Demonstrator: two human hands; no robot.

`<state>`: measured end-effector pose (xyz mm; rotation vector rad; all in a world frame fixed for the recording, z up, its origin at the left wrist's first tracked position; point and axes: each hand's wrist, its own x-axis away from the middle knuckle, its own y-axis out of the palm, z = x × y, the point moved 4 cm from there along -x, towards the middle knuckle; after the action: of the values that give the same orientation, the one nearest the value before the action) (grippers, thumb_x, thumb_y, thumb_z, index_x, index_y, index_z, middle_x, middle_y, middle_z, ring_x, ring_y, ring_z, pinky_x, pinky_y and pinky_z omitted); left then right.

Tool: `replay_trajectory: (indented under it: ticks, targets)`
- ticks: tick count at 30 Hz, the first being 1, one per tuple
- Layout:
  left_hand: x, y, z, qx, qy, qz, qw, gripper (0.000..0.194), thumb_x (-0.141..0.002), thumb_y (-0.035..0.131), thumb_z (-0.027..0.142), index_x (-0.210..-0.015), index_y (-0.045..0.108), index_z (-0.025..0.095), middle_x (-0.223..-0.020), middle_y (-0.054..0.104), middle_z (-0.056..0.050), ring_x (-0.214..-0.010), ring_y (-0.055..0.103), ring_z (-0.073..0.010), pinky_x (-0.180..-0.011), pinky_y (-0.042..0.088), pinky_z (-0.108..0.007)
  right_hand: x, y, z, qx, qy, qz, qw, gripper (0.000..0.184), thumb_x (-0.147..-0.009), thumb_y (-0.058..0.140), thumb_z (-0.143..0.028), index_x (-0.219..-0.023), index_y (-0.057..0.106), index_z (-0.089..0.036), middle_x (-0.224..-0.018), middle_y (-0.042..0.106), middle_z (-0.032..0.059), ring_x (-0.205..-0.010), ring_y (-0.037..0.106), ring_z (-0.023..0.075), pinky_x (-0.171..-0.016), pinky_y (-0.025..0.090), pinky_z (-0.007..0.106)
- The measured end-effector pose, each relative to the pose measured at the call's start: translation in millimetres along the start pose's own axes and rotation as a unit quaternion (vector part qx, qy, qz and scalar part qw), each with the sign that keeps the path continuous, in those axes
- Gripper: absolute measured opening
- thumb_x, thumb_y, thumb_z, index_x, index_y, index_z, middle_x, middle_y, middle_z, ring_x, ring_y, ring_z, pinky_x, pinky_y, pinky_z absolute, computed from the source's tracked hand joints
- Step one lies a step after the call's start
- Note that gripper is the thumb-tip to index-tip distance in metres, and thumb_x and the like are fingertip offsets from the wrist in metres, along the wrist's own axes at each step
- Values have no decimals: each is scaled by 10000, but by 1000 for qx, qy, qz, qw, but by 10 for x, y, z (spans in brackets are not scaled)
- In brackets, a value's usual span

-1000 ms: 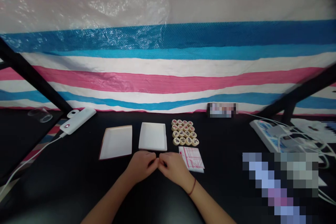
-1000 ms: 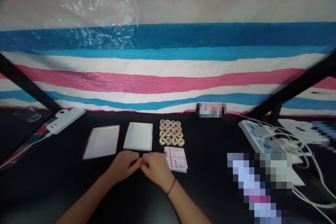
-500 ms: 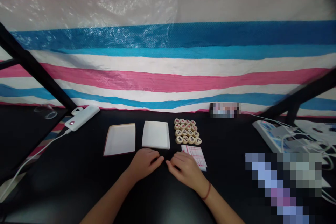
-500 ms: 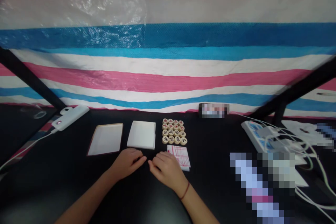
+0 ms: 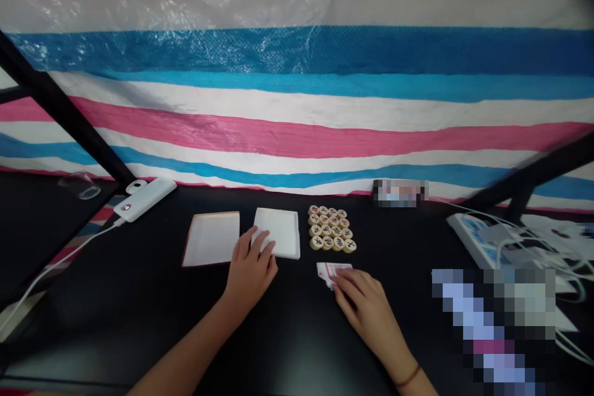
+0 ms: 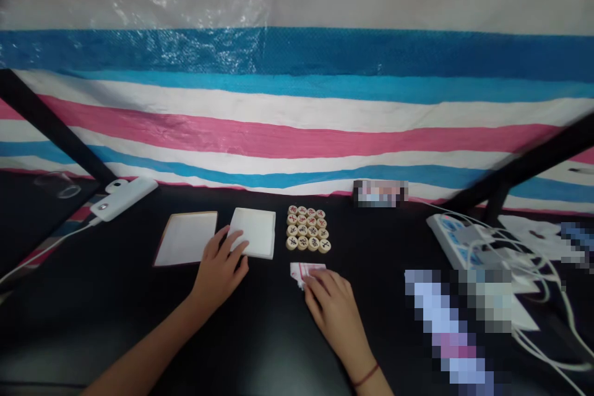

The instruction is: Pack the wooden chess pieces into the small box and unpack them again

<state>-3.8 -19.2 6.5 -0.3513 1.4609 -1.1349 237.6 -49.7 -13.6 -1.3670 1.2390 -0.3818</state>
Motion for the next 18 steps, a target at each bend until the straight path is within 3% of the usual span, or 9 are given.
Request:
replay_trajectory:
  ticks: [2, 6, 10, 13, 18]
  targets:
    - [29, 36, -34, -34, -19, -22, 999, 122, -853, 600, 221, -954, 661, 194, -1130, 670, -96, -1221, 496, -341, -1029, 355, -529, -41, -47, -53, -27, -7, 16, 999, 168, -912, 509, -215, -966, 668, -207, -947, 686, 68, -876, 630, 203, -768, 488, 350]
    - [90, 57, -23, -20, -11, -48, 999, 74, -867, 615, 261, -808, 644, 227, -883, 714, -16, -1089, 592, -261, -1085, 227, -542, -207, -253, -217, -99, 9, 112, 989, 151, -890, 533, -164, -969, 657, -198, -928, 693, 66, -866, 648, 191, -779, 524, 341]
    - [119, -8, 33, 21, -40, -32, 998, 129, -815, 651, 337, -766, 631, 220, -783, 705, 5, -998, 615, -252, -1035, 263, -492, -502, -346, -503, -110, -30, 174, 978, 222, -865, 546, -111, -1039, 646, -207, -999, 690, 78, -951, 637, 203, -860, 508, 377]
    - [90, -63, 14, 20, -63, -21, 998, 111, -851, 576, 276, -891, 664, 221, -917, 721, -27, -1059, 585, -266, -996, 299, -465, -744, -174, -691, -100, -71, 132, 984, 194, -881, 534, -132, -1023, 650, -193, -1013, 689, 85, -966, 625, 202, -880, 485, 381]
    - [47, -69, -203, -52, -134, -16, 989, 304, -871, 508, 221, -1143, 634, 167, -1149, 685, -99, -1212, 491, -333, -1018, 281, -514, -886, 338, -795, -54, -58, -42, 996, 146, -911, 559, -305, -952, 658, -206, -993, 691, 62, -984, 616, 213, -994, 381, 448]
